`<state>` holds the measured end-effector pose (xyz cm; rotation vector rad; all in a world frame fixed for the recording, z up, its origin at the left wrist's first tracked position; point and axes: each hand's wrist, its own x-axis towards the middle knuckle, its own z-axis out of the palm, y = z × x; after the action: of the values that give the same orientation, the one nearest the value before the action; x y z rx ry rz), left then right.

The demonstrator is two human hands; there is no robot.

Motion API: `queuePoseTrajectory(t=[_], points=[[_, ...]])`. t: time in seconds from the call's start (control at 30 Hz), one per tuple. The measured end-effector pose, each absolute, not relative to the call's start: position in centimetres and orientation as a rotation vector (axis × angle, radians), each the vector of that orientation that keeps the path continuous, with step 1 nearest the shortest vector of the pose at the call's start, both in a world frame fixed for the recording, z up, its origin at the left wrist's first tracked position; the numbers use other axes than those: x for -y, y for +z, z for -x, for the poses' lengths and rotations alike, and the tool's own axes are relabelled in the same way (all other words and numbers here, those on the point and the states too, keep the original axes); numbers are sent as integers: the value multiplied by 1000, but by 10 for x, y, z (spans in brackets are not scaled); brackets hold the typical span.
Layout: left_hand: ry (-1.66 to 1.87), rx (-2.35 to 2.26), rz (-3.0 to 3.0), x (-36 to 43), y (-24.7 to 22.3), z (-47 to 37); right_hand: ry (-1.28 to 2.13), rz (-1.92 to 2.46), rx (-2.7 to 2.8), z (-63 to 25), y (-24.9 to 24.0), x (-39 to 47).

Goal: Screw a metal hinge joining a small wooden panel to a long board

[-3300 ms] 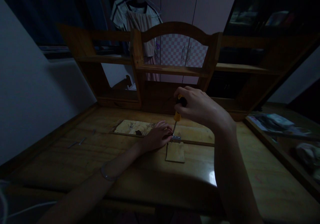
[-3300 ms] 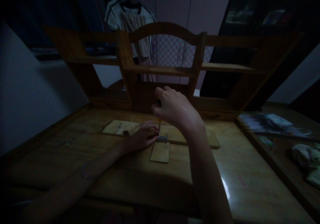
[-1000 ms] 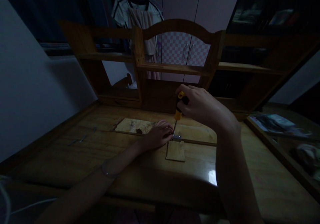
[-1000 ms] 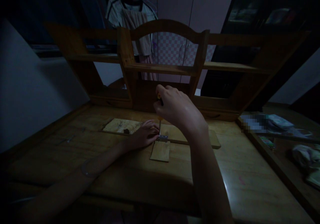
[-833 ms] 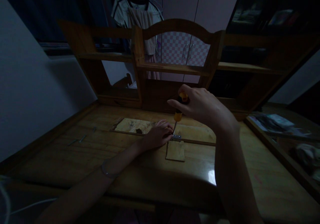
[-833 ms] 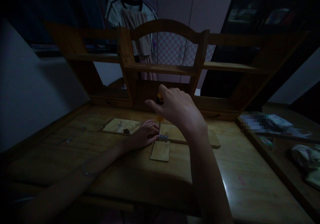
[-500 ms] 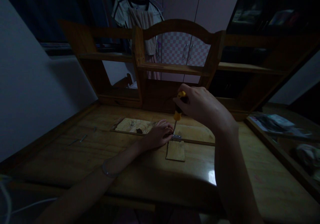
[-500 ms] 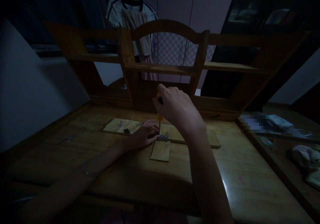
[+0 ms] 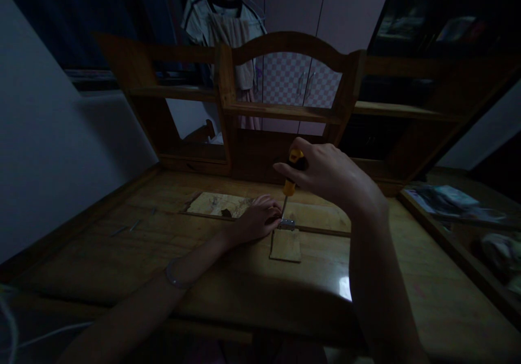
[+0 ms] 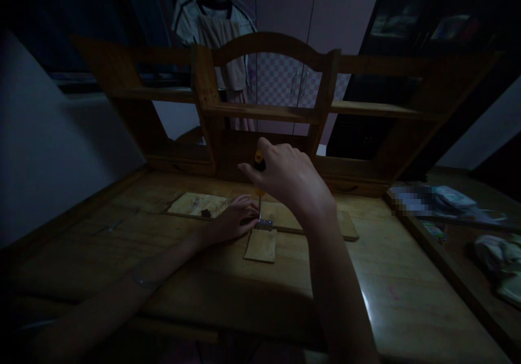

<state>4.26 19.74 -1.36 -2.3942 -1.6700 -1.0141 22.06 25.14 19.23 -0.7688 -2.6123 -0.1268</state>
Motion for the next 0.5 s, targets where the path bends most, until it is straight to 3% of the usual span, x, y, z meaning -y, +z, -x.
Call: queuePoseTrajectory(t=[0.5], points=[[-1050,1663,2411,-198,-12,-43,-2,636,2622,-224,193,-256]])
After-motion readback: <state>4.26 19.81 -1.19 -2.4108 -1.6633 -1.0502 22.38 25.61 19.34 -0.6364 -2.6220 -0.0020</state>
